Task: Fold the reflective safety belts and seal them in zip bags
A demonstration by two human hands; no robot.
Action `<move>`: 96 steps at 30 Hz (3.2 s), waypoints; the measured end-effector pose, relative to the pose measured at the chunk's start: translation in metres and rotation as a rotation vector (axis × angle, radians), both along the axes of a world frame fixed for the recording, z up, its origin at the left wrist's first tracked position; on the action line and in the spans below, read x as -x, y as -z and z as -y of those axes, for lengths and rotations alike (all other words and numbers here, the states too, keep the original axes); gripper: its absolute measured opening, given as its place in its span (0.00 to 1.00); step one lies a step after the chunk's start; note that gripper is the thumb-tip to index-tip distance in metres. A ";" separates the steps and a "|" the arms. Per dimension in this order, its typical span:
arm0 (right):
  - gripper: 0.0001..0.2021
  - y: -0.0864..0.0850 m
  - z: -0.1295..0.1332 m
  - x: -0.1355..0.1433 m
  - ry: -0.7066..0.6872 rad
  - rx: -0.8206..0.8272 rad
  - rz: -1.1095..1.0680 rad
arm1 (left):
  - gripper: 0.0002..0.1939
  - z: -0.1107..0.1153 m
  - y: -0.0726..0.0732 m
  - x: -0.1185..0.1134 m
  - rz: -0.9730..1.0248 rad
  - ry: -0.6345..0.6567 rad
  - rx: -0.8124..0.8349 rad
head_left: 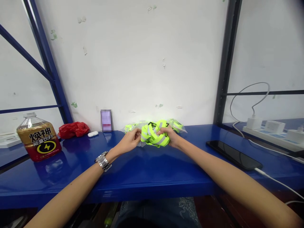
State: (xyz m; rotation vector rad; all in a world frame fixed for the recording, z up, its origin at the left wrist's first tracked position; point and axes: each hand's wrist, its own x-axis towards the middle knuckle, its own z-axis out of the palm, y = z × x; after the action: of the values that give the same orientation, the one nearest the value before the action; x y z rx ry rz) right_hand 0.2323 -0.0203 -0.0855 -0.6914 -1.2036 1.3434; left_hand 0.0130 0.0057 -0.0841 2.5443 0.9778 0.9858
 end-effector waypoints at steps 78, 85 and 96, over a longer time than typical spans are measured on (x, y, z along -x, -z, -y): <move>0.16 0.017 0.007 0.044 0.696 -0.244 0.646 | 0.49 0.021 0.008 -0.035 -0.247 -0.041 -0.473; 0.21 0.006 0.004 0.024 0.068 -0.161 0.436 | 0.49 0.007 0.013 -0.022 -0.236 0.004 -0.344; 0.23 0.000 0.007 0.003 -0.098 -0.429 0.662 | 0.49 0.004 0.012 -0.013 -0.203 0.033 -0.342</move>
State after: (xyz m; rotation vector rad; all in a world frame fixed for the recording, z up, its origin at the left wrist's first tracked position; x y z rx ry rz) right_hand 0.2297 -0.0268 -0.0851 -0.7927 -2.0030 0.8951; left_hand 0.0255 0.0013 -0.0958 2.9825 0.8761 0.9715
